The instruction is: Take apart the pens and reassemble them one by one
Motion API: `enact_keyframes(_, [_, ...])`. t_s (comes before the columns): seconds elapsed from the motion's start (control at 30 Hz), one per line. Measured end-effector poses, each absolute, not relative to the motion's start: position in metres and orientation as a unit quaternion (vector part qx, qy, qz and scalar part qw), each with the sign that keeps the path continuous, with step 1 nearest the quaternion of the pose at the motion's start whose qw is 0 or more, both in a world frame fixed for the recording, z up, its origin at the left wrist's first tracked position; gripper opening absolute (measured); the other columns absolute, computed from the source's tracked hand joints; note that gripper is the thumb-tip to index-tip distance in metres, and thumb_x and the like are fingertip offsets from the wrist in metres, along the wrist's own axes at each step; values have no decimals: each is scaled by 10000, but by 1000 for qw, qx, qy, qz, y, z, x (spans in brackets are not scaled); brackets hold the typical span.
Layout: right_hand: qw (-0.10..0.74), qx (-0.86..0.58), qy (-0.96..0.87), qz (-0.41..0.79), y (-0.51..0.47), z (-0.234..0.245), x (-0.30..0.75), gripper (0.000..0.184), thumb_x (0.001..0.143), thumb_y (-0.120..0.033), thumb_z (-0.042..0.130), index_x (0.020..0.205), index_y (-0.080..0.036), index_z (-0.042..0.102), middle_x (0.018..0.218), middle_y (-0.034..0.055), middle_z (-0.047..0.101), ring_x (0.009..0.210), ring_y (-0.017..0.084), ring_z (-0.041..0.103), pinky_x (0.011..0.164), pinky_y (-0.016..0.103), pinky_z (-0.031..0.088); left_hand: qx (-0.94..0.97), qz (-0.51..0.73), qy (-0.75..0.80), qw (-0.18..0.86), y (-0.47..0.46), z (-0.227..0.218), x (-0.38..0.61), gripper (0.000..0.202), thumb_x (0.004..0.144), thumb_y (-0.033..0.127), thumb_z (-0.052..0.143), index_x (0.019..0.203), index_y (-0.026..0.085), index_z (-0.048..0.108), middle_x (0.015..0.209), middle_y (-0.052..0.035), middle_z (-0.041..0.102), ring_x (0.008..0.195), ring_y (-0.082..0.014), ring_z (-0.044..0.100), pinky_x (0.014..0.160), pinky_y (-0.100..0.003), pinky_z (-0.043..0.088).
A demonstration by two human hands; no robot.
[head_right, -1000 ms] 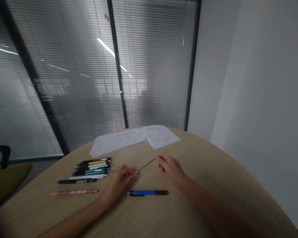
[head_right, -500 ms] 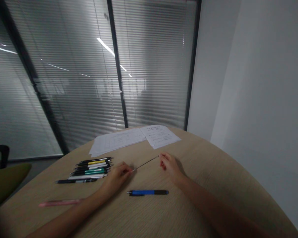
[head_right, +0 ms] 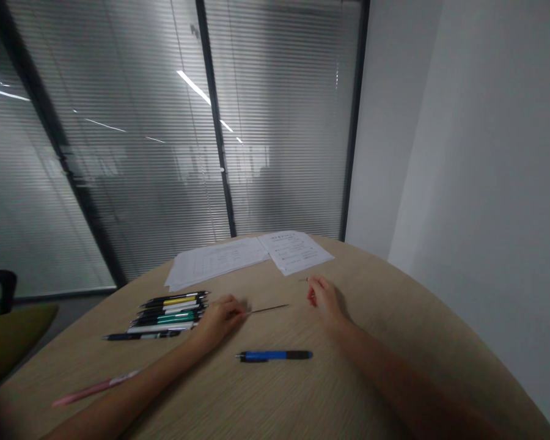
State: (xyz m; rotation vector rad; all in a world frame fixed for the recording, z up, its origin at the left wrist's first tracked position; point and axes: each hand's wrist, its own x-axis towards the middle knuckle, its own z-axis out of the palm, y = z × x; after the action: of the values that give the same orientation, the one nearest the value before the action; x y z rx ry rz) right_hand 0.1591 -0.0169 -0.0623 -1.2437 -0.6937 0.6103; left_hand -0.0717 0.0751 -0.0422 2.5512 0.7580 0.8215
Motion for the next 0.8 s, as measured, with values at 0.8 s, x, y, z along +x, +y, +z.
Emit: enact_keyframes(0.8, [583,-557,-552,215,-28,-50,121,110,653,-300,553,684,-195,568,680,-6,523,676,140,497,659,267,394,937,305,166,39,52,-40,-68,127,735,215,601,846,175,648,748,-47,604,728,-187,546,706,-320,384])
